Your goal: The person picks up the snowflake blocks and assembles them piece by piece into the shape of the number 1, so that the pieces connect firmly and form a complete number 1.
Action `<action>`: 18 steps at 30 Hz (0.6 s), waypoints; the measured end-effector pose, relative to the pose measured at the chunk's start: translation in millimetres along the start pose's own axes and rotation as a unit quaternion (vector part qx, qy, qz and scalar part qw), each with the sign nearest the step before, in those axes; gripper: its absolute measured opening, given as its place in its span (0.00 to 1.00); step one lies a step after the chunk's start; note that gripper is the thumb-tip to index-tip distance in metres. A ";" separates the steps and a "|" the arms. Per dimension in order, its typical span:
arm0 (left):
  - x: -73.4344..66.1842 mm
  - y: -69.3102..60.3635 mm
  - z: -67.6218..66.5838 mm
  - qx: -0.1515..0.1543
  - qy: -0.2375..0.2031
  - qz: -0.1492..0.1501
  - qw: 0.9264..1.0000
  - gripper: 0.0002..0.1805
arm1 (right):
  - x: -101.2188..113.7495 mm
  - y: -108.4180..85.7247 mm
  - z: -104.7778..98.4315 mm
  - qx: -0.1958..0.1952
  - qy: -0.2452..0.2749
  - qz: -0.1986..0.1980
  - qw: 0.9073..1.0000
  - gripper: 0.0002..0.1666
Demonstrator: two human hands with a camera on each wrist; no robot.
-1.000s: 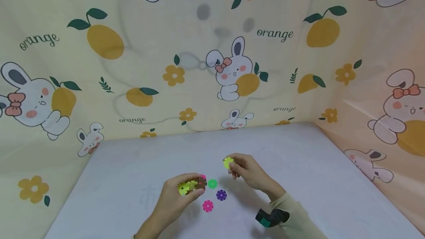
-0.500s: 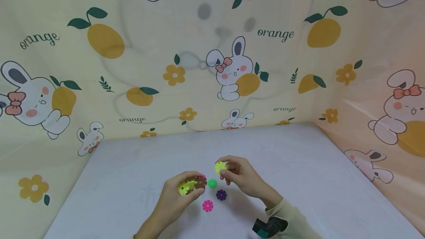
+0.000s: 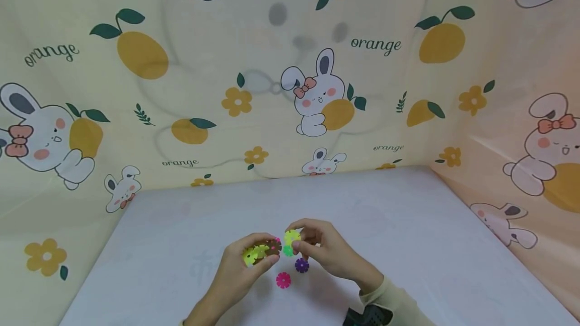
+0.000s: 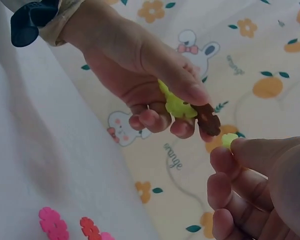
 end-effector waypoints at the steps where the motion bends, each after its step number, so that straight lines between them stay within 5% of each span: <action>1: -0.1 0.0 0.0 -0.001 -0.001 -0.003 1.000 0.16 | 0.7 -0.3 0.4 0.000 -0.004 -0.001 1.000 0.15; 18: 2.4 -0.1 1.7 0.012 0.004 -0.002 1.000 0.17 | 3.8 -1.3 2.0 -0.004 -0.047 -0.009 0.999 0.11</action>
Point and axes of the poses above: each hand's wrist, its own y-axis towards the middle knuckle, its own z-axis out of the palm, x = y × z, the point moved 5 cm from there along y, towards the middle knuckle, and after that the axes turned 13 degrees about -y, right-handed, at the moved point
